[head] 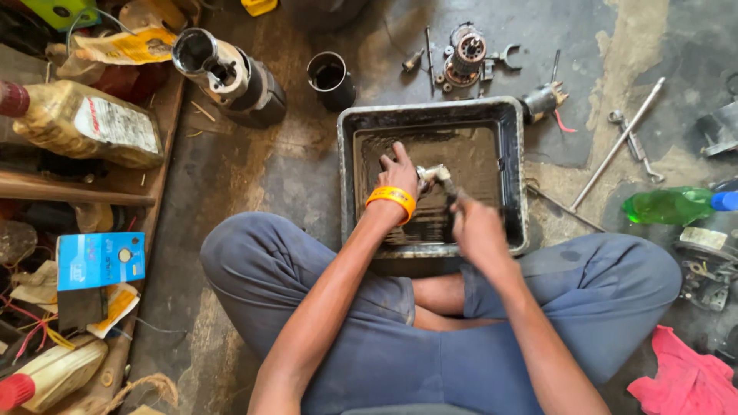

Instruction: The person scrubs a cylindrical mechanical part with a brush inside a tray of dark liquid, then pours a clear liquid from a green bottle over the part to rinse it.

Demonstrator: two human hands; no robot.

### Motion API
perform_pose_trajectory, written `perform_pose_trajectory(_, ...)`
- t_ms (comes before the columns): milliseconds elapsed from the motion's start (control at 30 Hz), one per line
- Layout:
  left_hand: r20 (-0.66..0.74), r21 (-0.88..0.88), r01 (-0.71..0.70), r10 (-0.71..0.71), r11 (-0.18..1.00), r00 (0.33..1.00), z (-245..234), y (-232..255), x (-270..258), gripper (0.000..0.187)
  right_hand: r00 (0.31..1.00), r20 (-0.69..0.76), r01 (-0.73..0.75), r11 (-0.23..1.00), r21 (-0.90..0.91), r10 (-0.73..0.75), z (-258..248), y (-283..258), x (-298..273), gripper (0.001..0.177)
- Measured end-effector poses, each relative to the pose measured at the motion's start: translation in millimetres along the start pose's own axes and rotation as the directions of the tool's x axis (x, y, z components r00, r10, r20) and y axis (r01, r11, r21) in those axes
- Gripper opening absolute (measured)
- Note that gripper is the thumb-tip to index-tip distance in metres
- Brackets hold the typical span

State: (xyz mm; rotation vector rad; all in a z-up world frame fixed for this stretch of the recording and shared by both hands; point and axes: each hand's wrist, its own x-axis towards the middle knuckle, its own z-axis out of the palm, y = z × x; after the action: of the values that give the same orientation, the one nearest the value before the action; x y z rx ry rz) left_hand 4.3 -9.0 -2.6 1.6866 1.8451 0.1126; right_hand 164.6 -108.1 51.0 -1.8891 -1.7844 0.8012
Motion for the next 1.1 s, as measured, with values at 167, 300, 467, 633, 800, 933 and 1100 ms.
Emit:
perform_pose_trajectory(167, -0.037, -0.027, -0.033, 0.032, 0.999, 0.999, -2.8, -1.4, -4.0, 0.105, 1.0, -0.013, -0.018, 1.0, -0.023, 0.018, 1.1, -0.5, 7.3, 0.028)
perform_pose_trajectory(300, -0.041, 0.007, -0.055, 0.056, 0.998, 0.998, -11.5, 4.2, -5.1, 0.116, 0.999, 0.036, 0.037, 0.998, 0.049, -0.039, -1.5, -1.0, 14.3, 0.028)
perform_pose_trajectory(467, -0.036, 0.08, -0.047, 0.05, 0.996, 0.998, -14.9, 8.6, -3.3, 0.13, 0.994, 0.081, 0.073, 0.997, 0.011, -0.074, -0.3, -2.1, 15.3, 0.024)
perform_pose_trajectory(633, -0.031, 0.13, -0.081, 0.086, 0.988, 0.996, -10.7, 3.1, -9.1, 0.121, 0.997, 0.051, 0.054, 0.999, 0.007, -0.054, 0.5, -1.8, 9.4, 0.025)
perform_pose_trajectory(800, -0.023, 0.158, -0.053, 0.058, 0.986, 0.998, -8.6, 3.0, -14.1, 0.111, 0.999, 0.044, -0.015, 0.999, -0.039, 0.016, 1.7, -6.1, 5.1, 0.028)
perform_pose_trajectory(933, -0.057, 0.175, -0.089, 0.1, 0.981, 0.993, -6.9, 3.0, -7.2, 0.105, 0.999, 0.034, -0.005, 0.999, -0.047, 0.007, 0.2, -3.6, 11.9, 0.028)
perform_pose_trajectory(1100, -0.107, 0.3, -0.124, 0.163, 0.946, 0.981, -1.1, 3.7, -10.3, 0.097, 0.998, 0.028, 0.06, 0.997, -0.054, -0.059, 1.0, -1.8, 13.4, 0.024)
